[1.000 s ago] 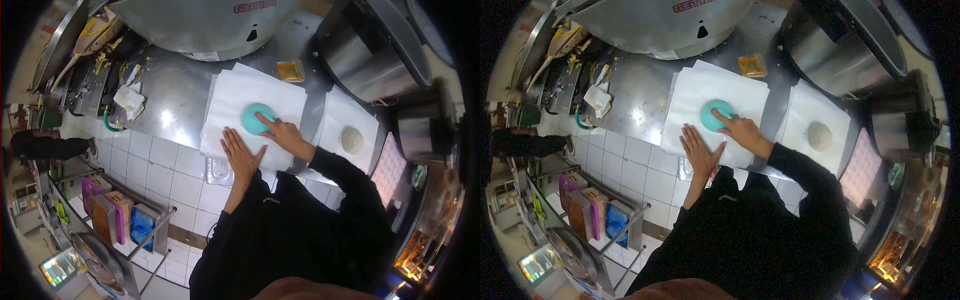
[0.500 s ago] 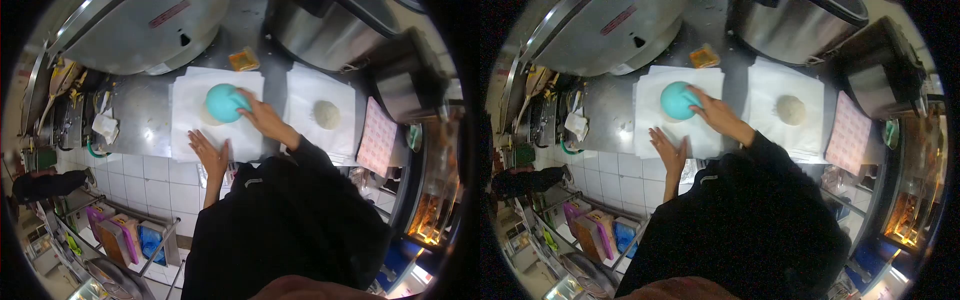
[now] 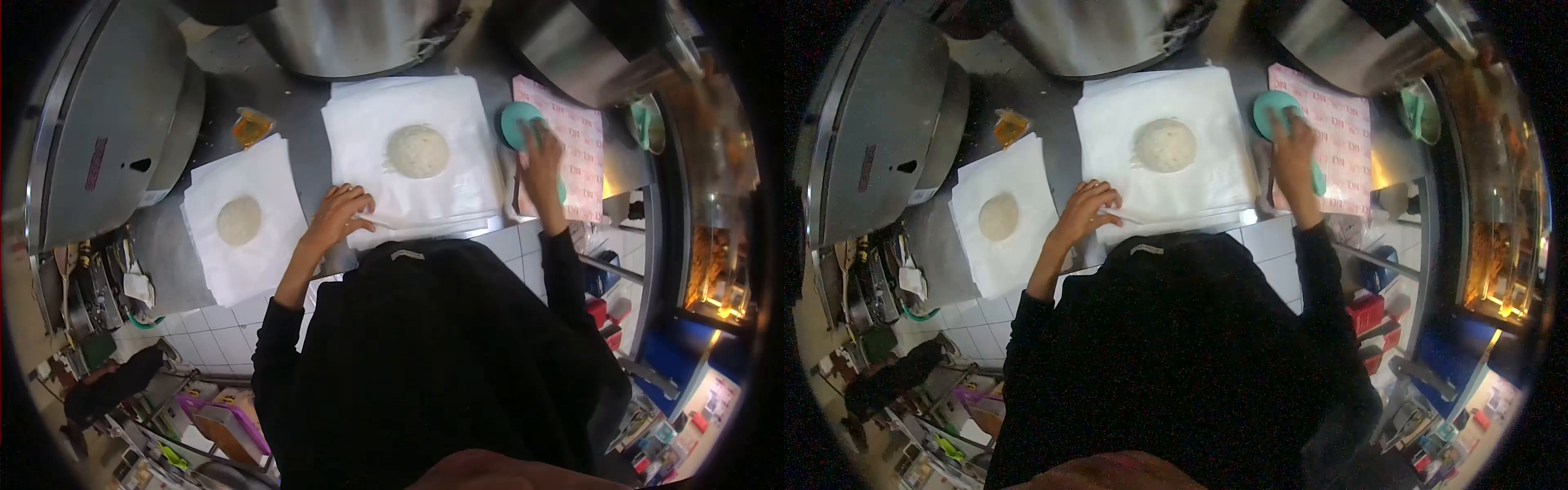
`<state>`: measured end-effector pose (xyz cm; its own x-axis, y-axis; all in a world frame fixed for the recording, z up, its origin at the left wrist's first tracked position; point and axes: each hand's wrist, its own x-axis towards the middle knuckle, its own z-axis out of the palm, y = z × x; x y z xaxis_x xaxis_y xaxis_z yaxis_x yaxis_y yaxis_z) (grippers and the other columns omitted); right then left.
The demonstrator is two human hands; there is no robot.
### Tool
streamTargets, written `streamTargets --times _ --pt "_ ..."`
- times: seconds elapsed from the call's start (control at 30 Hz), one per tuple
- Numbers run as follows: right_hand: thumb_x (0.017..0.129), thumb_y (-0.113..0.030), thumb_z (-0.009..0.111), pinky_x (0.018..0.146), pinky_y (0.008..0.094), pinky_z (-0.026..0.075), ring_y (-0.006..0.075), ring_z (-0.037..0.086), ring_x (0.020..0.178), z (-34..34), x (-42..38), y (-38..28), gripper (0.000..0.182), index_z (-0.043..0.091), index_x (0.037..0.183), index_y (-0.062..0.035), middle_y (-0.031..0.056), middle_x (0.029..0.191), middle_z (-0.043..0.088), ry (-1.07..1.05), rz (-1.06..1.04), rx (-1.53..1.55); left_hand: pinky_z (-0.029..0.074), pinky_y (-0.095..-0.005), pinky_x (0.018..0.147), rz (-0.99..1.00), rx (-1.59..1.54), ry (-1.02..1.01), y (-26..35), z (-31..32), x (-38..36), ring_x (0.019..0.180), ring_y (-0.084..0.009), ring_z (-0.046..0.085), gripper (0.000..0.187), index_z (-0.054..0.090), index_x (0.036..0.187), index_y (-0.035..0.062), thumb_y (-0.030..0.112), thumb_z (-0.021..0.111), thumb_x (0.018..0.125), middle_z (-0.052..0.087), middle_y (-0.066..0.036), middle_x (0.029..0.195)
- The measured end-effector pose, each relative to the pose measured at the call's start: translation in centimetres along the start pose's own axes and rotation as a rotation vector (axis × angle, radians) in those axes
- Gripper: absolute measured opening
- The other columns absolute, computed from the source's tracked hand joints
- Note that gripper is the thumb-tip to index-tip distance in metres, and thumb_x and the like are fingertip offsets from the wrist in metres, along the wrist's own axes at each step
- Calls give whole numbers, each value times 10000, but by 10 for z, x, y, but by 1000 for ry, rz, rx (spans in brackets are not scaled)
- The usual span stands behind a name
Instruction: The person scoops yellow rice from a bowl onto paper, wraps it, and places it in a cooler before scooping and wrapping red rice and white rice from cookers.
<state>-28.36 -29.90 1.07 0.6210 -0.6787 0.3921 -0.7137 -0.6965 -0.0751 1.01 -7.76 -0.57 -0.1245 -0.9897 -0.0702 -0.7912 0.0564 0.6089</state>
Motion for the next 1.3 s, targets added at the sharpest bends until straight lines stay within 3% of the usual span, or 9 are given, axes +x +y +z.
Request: streamTargets --times 0.07,0.13,0.43,0.53,0.7,0.93,1.2,1.27,1.3 --pt "699 -194 656 918 419 298 318 381 1077 0 -16 -34 443 514 1109 -105 116 1126 460 -270 -141 539 368 -310 750 47 -63 38 -6 1 3 790 -212 506 202 606 781 66 222 659 665 558 -42 773" --pt "659 -201 690 933 408 301 287 395 1080 2 -27 -52 411 556 1035 -102 72 1113 476 -445 -307 627 393 -324 732 63 -131 22 -7 -6 4 764 -228 521 131 630 752 42 164 626 705 575 -74 768" --pt "579 -275 736 807 357 364 239 475 923 1 -24 -87 451 593 970 -100 59 956 533 -339 -293 744 409 -343 731 19 -148 236 16 -10 8 774 -262 529 75 553 779 18 65 591 735 557 -80 776" --pt "630 -203 694 749 328 397 230 495 867 0 -18 -142 361 582 949 -74 69 925 533 -177 -231 782 407 -368 726 186 -89 425 20 -6 13 789 -259 533 111 538 779 38 56 617 703 564 -80 794" --pt "630 -58 630 722 311 410 228 511 842 10 -29 -159 233 565 854 -63 67 903 544 -101 -232 720 316 -383 970 179 20 260 12 -17 5 1076 -218 449 501 499 1112 88 106 643 633 515 -42 1123" --pt "631 -19 605 727 325 413 233 517 852 5 -44 -171 193 569 816 -59 48 903 564 -10 -155 677 293 -415 994 349 332 318 -45 -23 31 1147 -172 420 373 555 1081 123 78 542 710 513 -10 1170" --pt "660 97 560 844 318 421 214 547 985 -24 -101 -82 125 537 749 12 109 937 607 -46 416 1140 329 -411 972 336 161 189 -3 -7 -22 1027 -219 522 177 612 867 62 77 628 692 603 -45 1010" --pt "726 13 556 747 275 432 156 562 855 -16 -93 -69 29 542 746 -2 68 835 603 -25 315 1014 369 -392 916 275 18 222 -19 3 -21 962 -231 546 178 603 887 51 95 619 715 612 -64 938" --pt "744 -17 555 705 258 419 133 543 799 -9 -90 -66 13 544 744 -9 48 799 587 -21 495 1114 405 -382 861 210 -100 290 -23 8 -19 903 -245 566 184 598 906 48 102 605 730 618 -72 876"
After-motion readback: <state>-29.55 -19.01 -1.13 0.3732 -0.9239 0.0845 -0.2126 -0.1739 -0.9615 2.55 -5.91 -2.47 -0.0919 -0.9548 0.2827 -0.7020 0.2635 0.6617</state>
